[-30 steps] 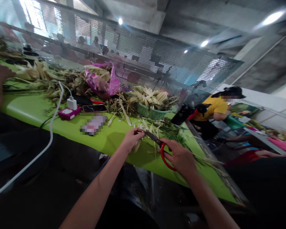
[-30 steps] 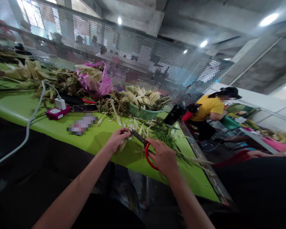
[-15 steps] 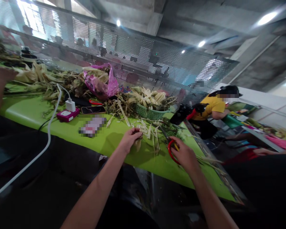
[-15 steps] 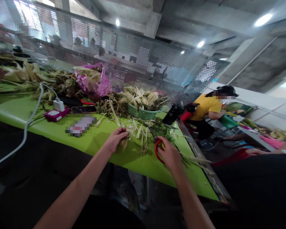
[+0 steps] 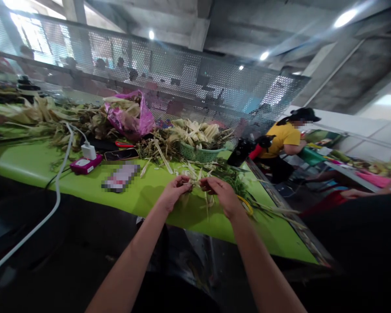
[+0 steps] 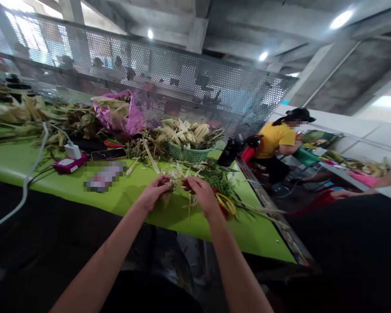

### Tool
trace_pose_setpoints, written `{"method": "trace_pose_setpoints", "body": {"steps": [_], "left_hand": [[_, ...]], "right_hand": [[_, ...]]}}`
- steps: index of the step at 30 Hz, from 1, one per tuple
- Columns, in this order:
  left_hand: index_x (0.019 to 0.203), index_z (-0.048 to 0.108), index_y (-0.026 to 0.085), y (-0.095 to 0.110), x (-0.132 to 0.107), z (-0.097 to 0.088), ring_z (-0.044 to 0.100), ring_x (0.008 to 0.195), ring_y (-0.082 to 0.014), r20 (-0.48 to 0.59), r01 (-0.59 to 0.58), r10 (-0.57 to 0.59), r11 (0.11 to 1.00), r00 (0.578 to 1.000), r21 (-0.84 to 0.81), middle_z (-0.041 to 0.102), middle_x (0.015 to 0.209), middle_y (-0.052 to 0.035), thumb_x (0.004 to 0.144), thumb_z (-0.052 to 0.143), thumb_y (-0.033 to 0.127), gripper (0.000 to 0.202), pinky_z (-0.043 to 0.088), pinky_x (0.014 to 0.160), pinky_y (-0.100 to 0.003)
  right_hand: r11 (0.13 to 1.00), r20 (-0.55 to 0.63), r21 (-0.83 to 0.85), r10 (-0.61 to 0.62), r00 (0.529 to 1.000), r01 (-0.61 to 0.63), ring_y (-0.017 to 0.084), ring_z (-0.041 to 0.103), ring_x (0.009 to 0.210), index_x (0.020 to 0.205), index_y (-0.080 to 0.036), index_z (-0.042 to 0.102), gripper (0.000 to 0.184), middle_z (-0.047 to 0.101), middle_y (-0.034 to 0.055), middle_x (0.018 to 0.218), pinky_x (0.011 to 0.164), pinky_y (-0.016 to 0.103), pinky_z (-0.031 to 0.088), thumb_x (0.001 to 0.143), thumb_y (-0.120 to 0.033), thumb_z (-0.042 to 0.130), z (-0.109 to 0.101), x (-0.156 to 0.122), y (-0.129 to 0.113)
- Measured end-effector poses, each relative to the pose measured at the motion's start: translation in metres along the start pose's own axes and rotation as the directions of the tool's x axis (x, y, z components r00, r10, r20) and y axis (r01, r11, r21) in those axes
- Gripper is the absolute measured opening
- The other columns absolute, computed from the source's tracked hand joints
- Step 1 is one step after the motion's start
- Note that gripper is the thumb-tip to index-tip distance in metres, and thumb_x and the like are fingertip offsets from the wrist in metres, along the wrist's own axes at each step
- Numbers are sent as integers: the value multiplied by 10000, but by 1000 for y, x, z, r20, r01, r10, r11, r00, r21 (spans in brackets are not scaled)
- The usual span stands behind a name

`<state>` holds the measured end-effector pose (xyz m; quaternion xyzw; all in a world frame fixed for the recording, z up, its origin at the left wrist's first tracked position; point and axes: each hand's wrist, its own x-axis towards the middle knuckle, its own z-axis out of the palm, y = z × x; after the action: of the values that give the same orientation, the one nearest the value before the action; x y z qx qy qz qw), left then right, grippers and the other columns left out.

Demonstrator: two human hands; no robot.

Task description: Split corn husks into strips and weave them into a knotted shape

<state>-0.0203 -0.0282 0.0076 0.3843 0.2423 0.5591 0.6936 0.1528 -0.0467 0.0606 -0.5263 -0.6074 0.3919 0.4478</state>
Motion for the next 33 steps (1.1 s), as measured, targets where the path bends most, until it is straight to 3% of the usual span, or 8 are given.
{"method": "trace_pose_setpoints", "body": {"steps": [4,8,12,17,22,27,30,33], "left_hand": [[848,614,160,0,-1,2,575,689,-77,-4,-7,7,1000,1000,8,631,760,9,573,814,320,375,443,714,-202],[840,617,161,1,-1,1,567,688,-74,-1,-9,9,1000,1000,20,626,747,12,574,813,313,363,433,706,-194],[832,621,161,-1,0,-1,557,681,-68,-3,-19,19,999,1000,45,614,740,16,593,800,301,330,427,703,-191],[813,641,156,-2,2,-1,567,670,-81,-17,7,-6,1000,1000,22,632,731,7,582,805,301,318,437,705,-209],[917,687,154,-1,1,1,617,801,-144,-32,41,-44,994,999,-102,688,867,-58,679,725,413,354,467,806,-287],[836,665,128,-1,1,3,598,755,-121,17,12,-11,1000,1000,-3,666,833,-47,601,792,306,321,461,793,-277],[881,635,144,-1,4,3,597,757,-123,-54,-47,47,999,997,5,648,825,-29,603,780,294,347,456,774,-282],[867,612,162,-2,6,2,569,707,-113,-142,-132,147,985,979,113,625,780,-3,613,758,265,310,439,720,-264]], "right_hand": [[994,37,112,14,999,-18,125,534,610,752,-168,647,348,617,2,677,598,257,388,744,-515,623,21,6,5],[994,8,101,-42,999,41,114,485,588,729,-165,634,316,576,-20,630,595,251,373,707,-478,675,24,8,12],[986,-44,-54,-159,986,157,139,503,626,744,-175,645,282,588,-6,655,628,271,393,722,-455,668,25,7,13],[915,-143,-294,-327,934,275,161,510,637,698,-192,622,269,599,4,665,634,280,392,753,-455,632,31,1,8],[956,-239,-181,-272,932,232,156,514,653,755,-184,624,278,600,4,692,651,277,407,768,-461,614,30,4,15],[981,-219,-17,-192,957,193,163,543,702,839,-177,641,307,628,23,767,688,293,440,759,-472,619,28,7,20],[971,-306,-90,-240,921,223,162,542,735,964,-180,639,350,635,48,893,717,305,444,760,-463,616,30,2,17],[969,-354,-94,-249,901,230,158,527,718,919,-188,615,316,611,34,843,693,293,437,752,-457,629,37,-5,11]]}}
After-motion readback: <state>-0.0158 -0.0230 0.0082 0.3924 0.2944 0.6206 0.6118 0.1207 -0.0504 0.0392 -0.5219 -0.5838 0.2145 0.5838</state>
